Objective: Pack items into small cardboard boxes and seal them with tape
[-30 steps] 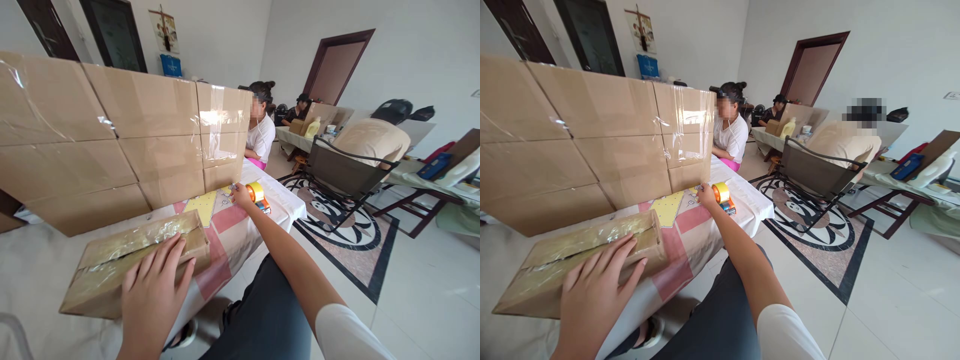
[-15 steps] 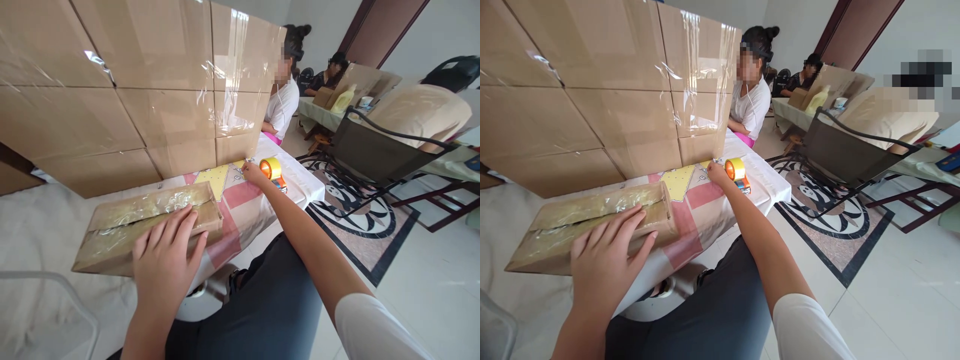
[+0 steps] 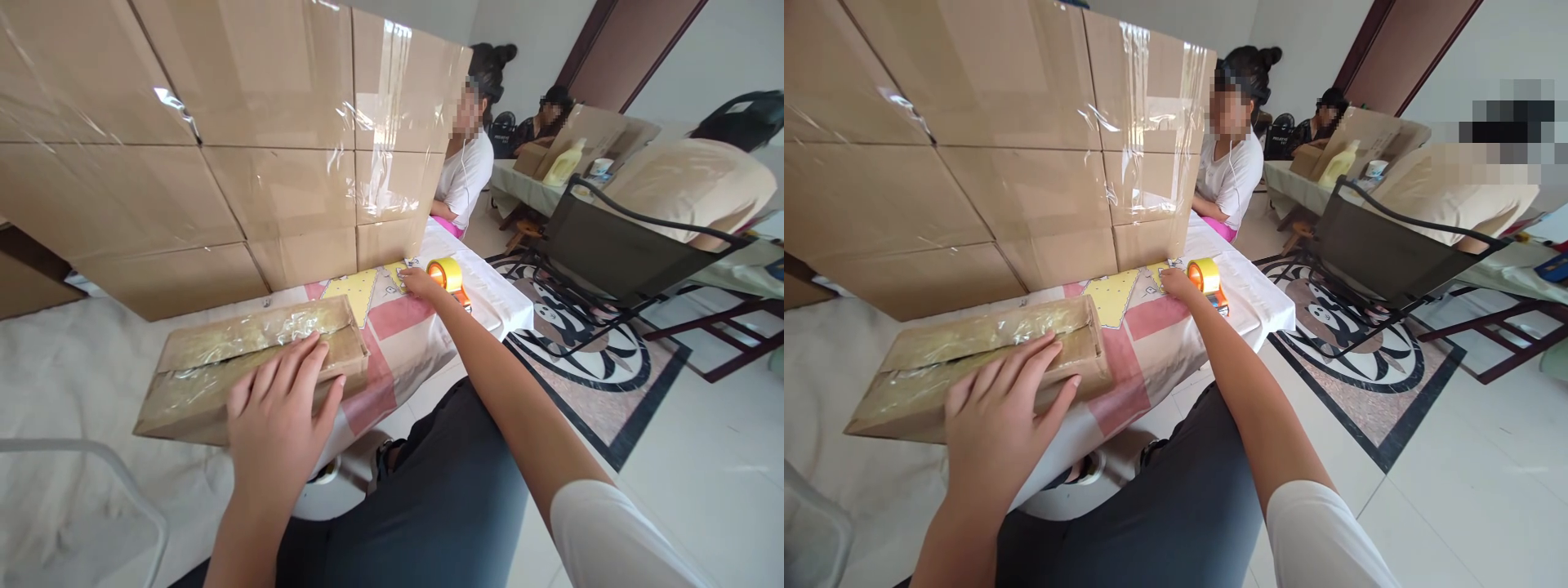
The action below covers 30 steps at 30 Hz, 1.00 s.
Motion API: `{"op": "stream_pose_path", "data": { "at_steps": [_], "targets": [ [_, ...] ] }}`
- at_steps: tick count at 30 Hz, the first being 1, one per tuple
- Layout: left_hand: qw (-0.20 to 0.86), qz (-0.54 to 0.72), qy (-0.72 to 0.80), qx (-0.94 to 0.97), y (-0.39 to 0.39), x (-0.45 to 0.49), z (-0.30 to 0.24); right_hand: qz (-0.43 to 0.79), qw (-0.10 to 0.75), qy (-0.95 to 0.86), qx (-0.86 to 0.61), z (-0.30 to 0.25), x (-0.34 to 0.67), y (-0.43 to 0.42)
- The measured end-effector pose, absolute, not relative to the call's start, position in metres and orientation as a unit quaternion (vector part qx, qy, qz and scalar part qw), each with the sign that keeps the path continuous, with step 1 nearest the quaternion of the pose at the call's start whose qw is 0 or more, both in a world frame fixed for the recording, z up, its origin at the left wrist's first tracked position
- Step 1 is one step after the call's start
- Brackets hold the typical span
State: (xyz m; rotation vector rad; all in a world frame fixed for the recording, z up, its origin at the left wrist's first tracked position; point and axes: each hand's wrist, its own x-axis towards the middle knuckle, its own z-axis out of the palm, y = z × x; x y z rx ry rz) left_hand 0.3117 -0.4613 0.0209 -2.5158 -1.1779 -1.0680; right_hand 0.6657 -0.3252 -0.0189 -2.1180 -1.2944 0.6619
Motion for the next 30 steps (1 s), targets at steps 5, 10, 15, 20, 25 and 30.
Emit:
{"op": "stream_pose_path", "data": {
  "at_steps": [5, 10, 15, 20, 25, 30],
  "targets": [
    [0.096, -0.352, -0.394, -0.844, -0.462, 0.312, 0.024, 0.278, 0.339, -0.438, -0.785, -0.015, 0.665, -0.332],
    [0.095, -0.351, -0.393, -0.844, -0.460, 0.310, 0.023, 0.305, 0.383, -0.456, -0.743, 0.002, 0.655, -0.342],
    [0.077, -0.351, -0.390, -0.848, -0.455, 0.301, 0.022, 0.380, 0.458, -0.485, -0.641, 0.023, 0.636, -0.364],
    [0.072, -0.354, -0.383, -0.850, -0.450, 0.294, 0.023, 0.459, 0.577, -0.391, -0.550, 0.034, 0.600, -0.400],
    [0.076, -0.353, -0.385, -0.849, -0.447, 0.294, 0.022, 0.599, 0.628, -0.220, -0.445, 0.020, 0.544, -0.450],
    [0.096, -0.349, -0.377, -0.852, -0.444, 0.296, 0.022, 0.615, 0.610, -0.209, -0.455, -0.003, 0.515, -0.455]
  ]
}}
